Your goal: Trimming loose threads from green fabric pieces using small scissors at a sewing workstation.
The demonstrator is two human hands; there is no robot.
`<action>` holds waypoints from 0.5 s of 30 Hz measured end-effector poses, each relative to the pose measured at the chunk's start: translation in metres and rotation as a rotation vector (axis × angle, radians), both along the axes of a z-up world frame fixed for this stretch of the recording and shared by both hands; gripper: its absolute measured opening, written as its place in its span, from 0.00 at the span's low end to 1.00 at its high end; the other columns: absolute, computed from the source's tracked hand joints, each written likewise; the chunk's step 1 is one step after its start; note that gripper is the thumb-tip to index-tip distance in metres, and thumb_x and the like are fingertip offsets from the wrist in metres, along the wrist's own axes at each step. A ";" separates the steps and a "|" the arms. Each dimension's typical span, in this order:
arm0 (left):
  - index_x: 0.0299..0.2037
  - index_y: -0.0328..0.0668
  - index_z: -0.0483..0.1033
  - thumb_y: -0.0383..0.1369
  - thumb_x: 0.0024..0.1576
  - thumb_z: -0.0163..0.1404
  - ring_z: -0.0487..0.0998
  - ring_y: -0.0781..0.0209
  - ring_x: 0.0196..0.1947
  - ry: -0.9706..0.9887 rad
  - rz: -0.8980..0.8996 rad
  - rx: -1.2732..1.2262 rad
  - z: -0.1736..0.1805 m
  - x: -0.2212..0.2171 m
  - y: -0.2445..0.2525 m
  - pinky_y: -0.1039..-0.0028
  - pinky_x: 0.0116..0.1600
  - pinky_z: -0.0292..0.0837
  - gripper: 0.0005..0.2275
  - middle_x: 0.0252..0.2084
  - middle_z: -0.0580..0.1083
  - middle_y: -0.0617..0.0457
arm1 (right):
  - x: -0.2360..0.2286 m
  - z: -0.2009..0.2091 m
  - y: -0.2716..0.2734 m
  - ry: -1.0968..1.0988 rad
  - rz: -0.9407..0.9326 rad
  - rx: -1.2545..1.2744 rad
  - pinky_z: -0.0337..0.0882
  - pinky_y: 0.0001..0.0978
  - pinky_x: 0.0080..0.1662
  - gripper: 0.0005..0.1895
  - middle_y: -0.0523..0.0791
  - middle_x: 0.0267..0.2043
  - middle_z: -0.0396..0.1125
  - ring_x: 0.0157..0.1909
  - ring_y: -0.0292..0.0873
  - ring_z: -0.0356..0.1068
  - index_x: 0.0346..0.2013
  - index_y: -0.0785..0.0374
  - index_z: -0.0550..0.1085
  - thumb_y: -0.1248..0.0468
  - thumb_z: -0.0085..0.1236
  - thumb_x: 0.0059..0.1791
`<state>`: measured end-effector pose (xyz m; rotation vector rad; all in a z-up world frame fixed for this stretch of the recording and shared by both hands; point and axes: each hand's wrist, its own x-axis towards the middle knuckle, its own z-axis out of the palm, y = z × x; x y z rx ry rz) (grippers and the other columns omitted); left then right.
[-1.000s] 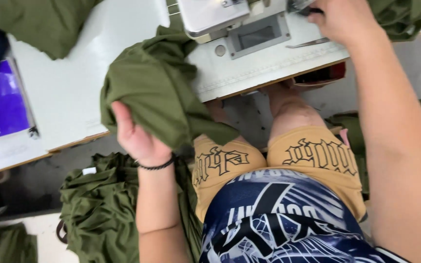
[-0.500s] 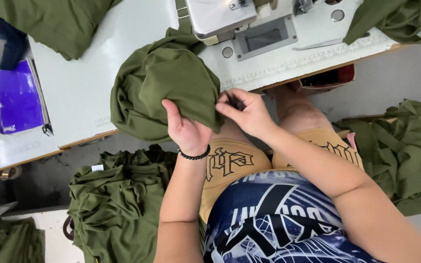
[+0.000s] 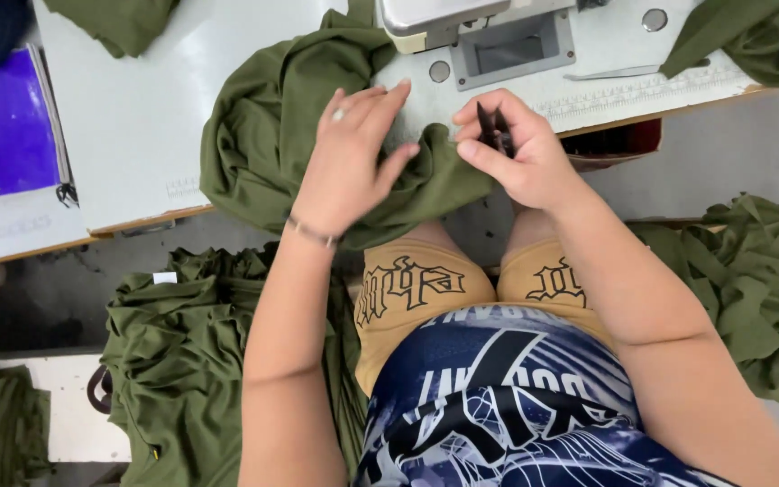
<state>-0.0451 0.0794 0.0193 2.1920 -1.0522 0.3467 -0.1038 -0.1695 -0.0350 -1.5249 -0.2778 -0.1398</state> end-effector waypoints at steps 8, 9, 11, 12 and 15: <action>0.56 0.39 0.78 0.66 0.50 0.49 0.83 0.54 0.33 0.455 -0.089 0.340 -0.008 0.019 -0.014 0.65 0.43 0.74 0.38 0.29 0.81 0.51 | -0.009 0.021 -0.037 0.080 0.022 -0.158 0.72 0.31 0.57 0.10 0.44 0.48 0.71 0.53 0.38 0.71 0.52 0.58 0.68 0.66 0.55 0.57; 0.56 0.39 0.78 0.66 0.50 0.49 0.83 0.54 0.33 0.459 -0.093 0.338 -0.017 0.019 -0.012 0.65 0.43 0.74 0.38 0.29 0.81 0.51 | -0.008 0.017 -0.037 0.084 0.019 -0.160 0.72 0.31 0.57 0.10 0.44 0.48 0.71 0.53 0.38 0.71 0.52 0.58 0.68 0.66 0.55 0.57; 0.41 0.41 0.80 0.35 0.50 0.52 0.76 0.42 0.22 0.306 0.010 0.422 -0.031 0.022 -0.005 0.55 0.30 0.70 0.12 0.21 0.76 0.49 | -0.002 0.012 -0.036 0.065 -0.003 -0.076 0.71 0.27 0.55 0.08 0.44 0.46 0.71 0.51 0.37 0.70 0.49 0.58 0.68 0.67 0.56 0.57; 0.41 0.41 0.80 0.35 0.50 0.52 0.76 0.42 0.22 0.305 0.011 0.425 -0.018 0.019 0.003 0.55 0.30 0.70 0.12 0.21 0.76 0.49 | 0.000 0.013 -0.038 0.064 -0.003 -0.074 0.71 0.27 0.55 0.08 0.44 0.46 0.71 0.51 0.37 0.70 0.49 0.58 0.68 0.67 0.56 0.57; 0.33 0.43 0.76 0.29 0.52 0.46 0.68 0.64 0.22 0.501 -0.044 0.202 0.011 0.008 0.031 0.72 0.34 0.63 0.05 0.21 0.71 0.59 | 0.001 0.011 -0.040 -0.010 -0.022 -0.038 0.73 0.30 0.57 0.09 0.41 0.45 0.69 0.49 0.36 0.70 0.50 0.56 0.68 0.69 0.56 0.57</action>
